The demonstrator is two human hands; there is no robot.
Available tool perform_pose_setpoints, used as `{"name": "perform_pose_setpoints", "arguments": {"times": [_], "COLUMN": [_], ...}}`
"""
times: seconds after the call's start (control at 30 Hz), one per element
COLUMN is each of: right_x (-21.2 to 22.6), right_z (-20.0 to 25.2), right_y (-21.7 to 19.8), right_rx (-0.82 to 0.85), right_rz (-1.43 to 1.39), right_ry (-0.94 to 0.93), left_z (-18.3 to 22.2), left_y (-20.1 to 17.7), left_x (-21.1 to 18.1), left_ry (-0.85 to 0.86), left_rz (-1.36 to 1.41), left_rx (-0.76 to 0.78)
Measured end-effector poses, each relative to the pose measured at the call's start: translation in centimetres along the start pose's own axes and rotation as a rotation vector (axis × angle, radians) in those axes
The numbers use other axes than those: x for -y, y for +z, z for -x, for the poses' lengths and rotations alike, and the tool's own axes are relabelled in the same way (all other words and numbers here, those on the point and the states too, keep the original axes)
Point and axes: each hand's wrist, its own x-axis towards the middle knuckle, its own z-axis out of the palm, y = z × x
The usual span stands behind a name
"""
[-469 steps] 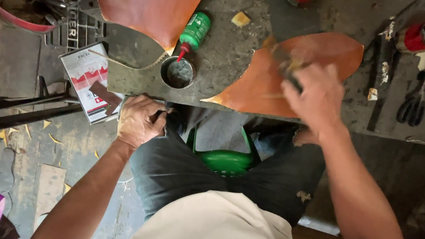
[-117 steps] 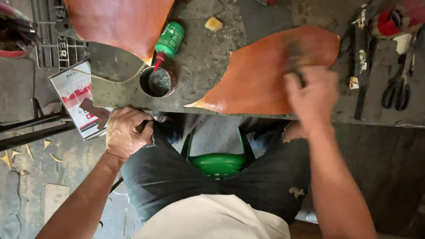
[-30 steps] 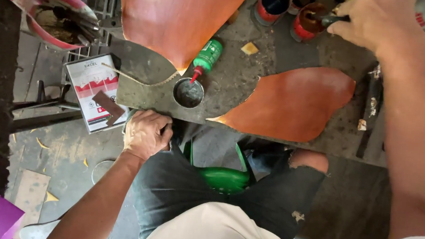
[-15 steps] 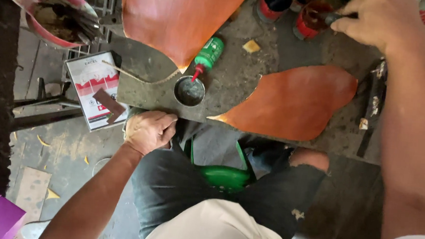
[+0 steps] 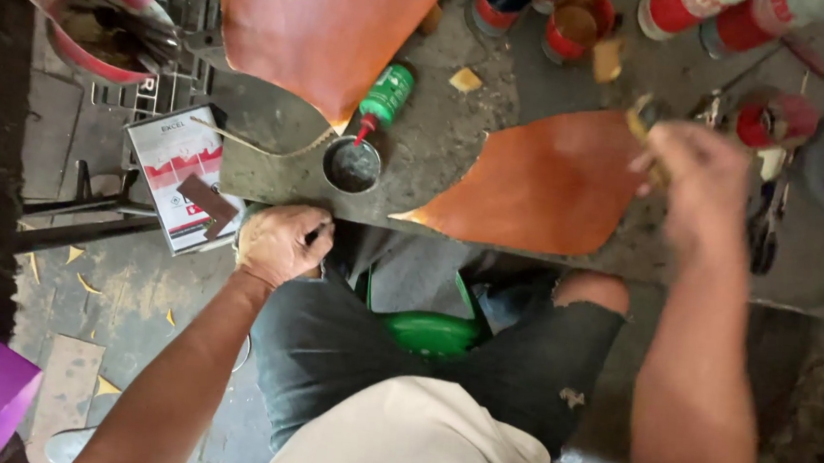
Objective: A person is working on a leather component at a workbench, applying glue and using a tool to press and smooth the material.
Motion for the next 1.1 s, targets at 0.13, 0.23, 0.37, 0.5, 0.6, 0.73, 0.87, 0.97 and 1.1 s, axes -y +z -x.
{"name": "perform_pose_setpoints", "arguments": {"times": [0.13, 0.23, 0.37, 0.5, 0.6, 0.73, 0.87, 0.97, 1.1], "right_x": [-5.0, -8.6, -7.8, -8.0, -10.1, -11.4, -16.5, -17.6, -14.7], "right_z": [6.4, 9.7, 12.2, 12.3, 10.7, 8.0, 3.7, 3.0, 5.4], "right_y": [3.1, 5.9, 9.0, 9.2, 7.0, 2.8, -1.7, -2.5, 0.6], "right_rx": [-0.08, -0.159, -0.155, -0.111, -0.149, -0.183, -0.387, -0.48, -0.443], "right_rz": [0.03, 0.064, 0.261, 0.407, 0.503, 0.495, 0.599, 0.665, 0.679], "right_ry": [0.036, -0.066, -0.373, -0.499, -0.521, -0.498, -0.57, -0.578, -0.578], "left_z": [0.4, 1.1, 1.0, 0.9, 1.0, 1.0, 0.9, 0.9, 1.1], "left_y": [0.9, 2.0, 2.2, 2.4, 2.3, 2.6, 2.5, 2.5, 2.6], "left_x": [0.5, 1.3, 1.3, 1.7, 1.5, 1.6, 1.6, 1.5, 1.7], "left_ry": [0.026, -0.051, -0.049, -0.02, -0.036, -0.041, -0.059, -0.049, -0.035], "left_rz": [-0.005, 0.021, -0.01, -0.033, -0.03, -0.037, -0.028, -0.025, -0.038], "left_rx": [-0.003, -0.062, -0.054, -0.035, -0.026, -0.039, -0.052, -0.049, -0.058]}}
